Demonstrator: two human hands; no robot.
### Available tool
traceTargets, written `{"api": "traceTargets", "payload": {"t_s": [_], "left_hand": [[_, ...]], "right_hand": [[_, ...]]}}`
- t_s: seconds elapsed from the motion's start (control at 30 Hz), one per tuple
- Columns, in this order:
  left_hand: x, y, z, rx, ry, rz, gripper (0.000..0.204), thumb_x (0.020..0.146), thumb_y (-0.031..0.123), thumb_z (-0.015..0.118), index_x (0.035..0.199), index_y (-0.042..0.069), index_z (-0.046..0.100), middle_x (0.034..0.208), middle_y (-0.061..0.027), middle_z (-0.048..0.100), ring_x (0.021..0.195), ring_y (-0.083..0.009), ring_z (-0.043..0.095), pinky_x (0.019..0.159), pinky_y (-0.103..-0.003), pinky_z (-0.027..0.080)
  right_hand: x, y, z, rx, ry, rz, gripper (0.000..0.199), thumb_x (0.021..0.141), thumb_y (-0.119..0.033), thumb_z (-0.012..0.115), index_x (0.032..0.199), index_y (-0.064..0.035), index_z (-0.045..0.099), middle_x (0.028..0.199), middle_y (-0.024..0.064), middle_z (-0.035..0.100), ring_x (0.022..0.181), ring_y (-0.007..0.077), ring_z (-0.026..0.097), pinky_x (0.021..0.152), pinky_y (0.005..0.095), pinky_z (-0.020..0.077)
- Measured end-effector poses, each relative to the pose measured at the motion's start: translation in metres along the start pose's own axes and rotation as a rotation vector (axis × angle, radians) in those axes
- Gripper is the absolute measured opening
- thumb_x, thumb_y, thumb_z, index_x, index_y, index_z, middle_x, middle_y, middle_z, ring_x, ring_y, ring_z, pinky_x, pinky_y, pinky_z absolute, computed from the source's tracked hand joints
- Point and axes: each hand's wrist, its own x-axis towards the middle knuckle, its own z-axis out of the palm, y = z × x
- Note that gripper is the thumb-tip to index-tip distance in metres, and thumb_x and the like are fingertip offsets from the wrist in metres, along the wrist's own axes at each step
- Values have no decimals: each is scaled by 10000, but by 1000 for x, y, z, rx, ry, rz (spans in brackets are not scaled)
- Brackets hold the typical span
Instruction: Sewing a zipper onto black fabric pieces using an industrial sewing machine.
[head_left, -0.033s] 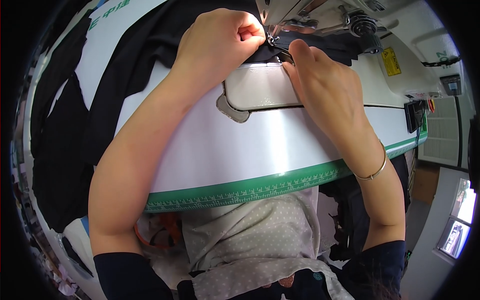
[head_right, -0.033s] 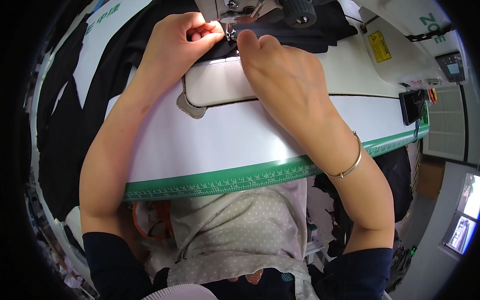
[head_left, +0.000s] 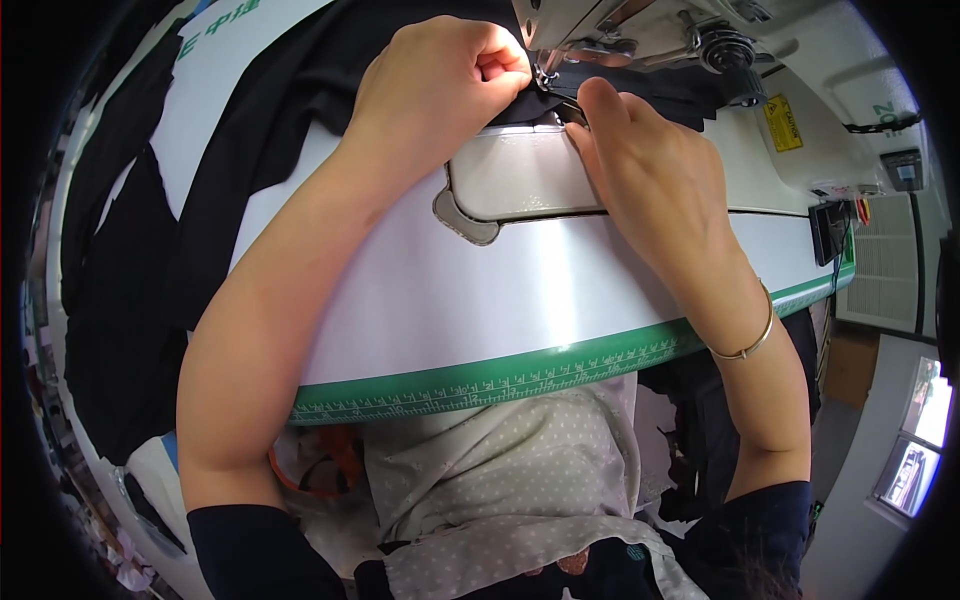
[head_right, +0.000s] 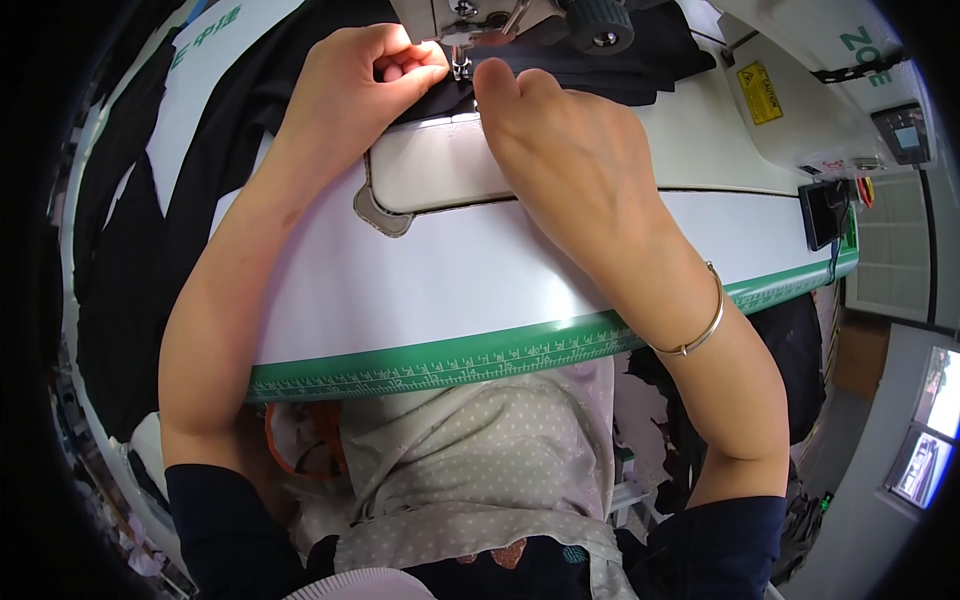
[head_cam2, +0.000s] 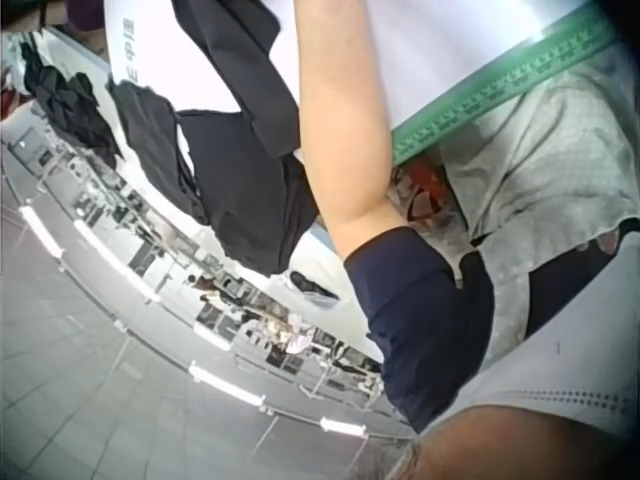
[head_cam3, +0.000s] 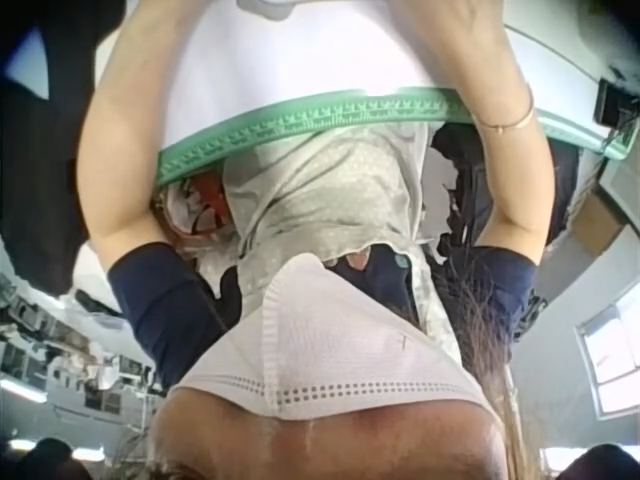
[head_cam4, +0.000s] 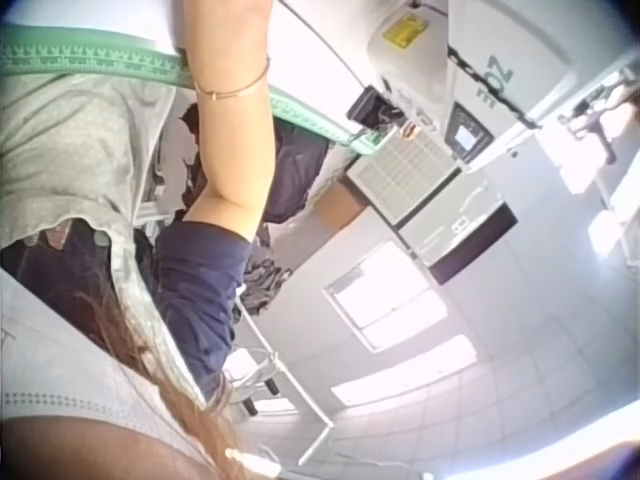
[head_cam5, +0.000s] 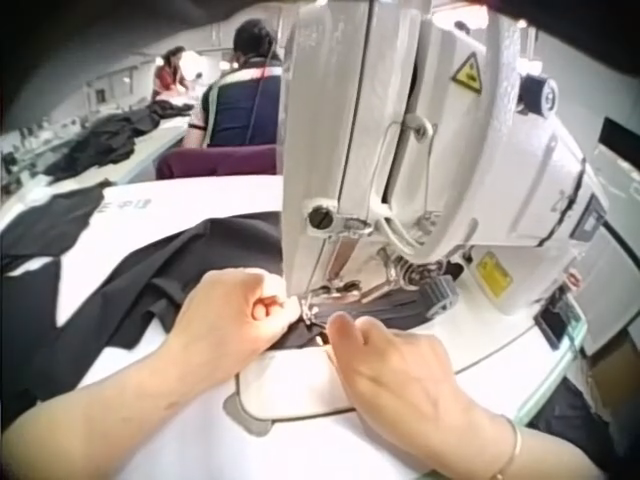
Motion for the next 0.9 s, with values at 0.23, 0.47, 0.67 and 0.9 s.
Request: {"api": "traceTargets", "payload": {"t_s": [0.23,0.47,0.67,0.9], "left_hand": [[0,-4,1,-1,12,4,77,798,152,670,806,87,710,691,-21,672,629,-188,640,604,-321,489],[0,-6,2,5,10,16,72,798,150,670,805,91,711,696,-20,676,632,-182,644,603,-324,492],[0,-3,0,-3,-1,-6,69,799,144,668,799,87,707,694,-19,673,622,-190,638,603,-320,490],[-1,-1,-8,190,-67,29,90,816,177,689,861,100,703,809,-36,698,816,-221,663,690,-343,514]], "right_hand": [[0,0,0,-11,-30,2,229,888,-166,692,992,-88,504,721,69,593,537,308,593,438,394,439],[0,1,2,-2,7,-9,209,897,-170,682,999,-96,515,711,61,588,535,301,590,439,392,436],[2,4,2,-5,45,-67,162,850,-109,639,968,-88,530,675,62,547,538,266,599,433,373,444],[-10,16,3,126,81,-12,116,875,-135,637,941,-82,557,699,76,590,597,278,633,500,377,489]]}}
